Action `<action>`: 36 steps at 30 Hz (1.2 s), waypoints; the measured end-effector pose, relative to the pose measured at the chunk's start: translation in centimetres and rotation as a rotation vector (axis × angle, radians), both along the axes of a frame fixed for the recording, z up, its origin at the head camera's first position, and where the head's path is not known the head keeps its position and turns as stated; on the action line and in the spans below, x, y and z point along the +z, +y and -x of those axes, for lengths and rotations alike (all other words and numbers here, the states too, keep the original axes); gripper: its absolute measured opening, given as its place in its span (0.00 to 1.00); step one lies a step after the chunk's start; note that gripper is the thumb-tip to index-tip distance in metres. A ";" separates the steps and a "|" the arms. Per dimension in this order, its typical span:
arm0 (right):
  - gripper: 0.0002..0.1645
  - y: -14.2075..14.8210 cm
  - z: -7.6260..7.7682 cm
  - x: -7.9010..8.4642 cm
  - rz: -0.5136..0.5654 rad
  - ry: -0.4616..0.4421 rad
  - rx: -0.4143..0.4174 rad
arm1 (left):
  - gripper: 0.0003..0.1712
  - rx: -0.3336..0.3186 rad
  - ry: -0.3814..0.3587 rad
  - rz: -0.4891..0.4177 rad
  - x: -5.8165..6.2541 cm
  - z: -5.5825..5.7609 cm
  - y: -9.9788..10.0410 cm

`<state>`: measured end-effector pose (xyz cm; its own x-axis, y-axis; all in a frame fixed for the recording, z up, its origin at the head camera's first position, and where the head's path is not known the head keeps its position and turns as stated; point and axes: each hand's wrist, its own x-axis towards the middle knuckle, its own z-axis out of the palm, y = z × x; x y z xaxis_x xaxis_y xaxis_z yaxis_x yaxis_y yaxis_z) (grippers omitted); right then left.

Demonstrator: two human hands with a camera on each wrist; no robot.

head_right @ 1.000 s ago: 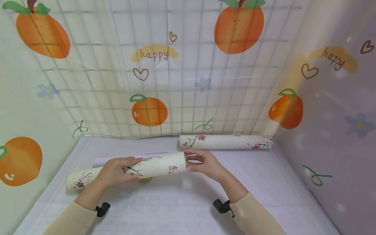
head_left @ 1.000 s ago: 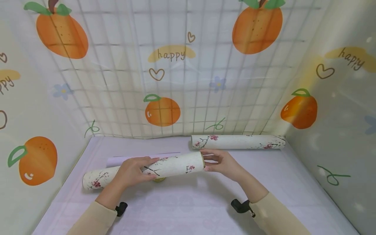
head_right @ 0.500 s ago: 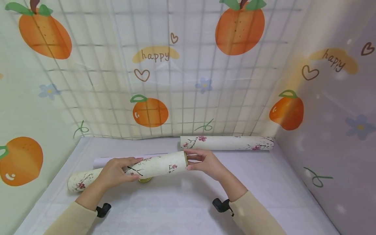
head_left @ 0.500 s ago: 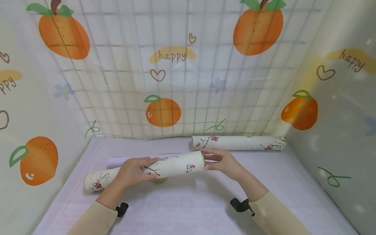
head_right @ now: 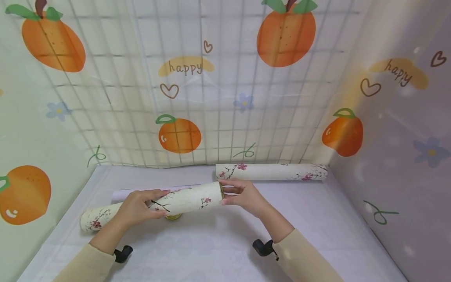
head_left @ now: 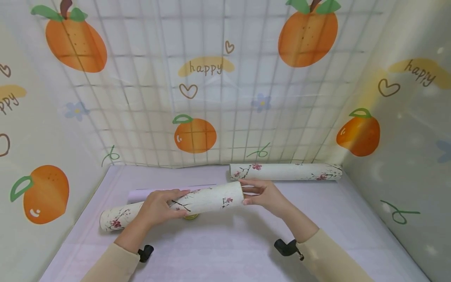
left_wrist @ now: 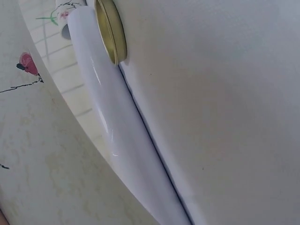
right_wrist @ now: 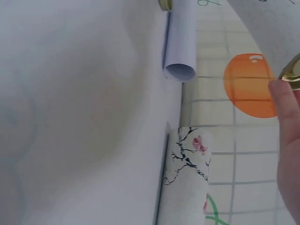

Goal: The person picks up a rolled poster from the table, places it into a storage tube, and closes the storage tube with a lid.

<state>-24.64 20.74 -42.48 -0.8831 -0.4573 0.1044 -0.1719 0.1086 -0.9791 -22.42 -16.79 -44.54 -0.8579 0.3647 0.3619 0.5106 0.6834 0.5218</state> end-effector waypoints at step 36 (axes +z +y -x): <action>0.39 -0.5 -0.5 -0.5 0.081 0.016 0.064 | 0.35 -0.001 -0.024 -0.019 -0.3 -0.3 -0.5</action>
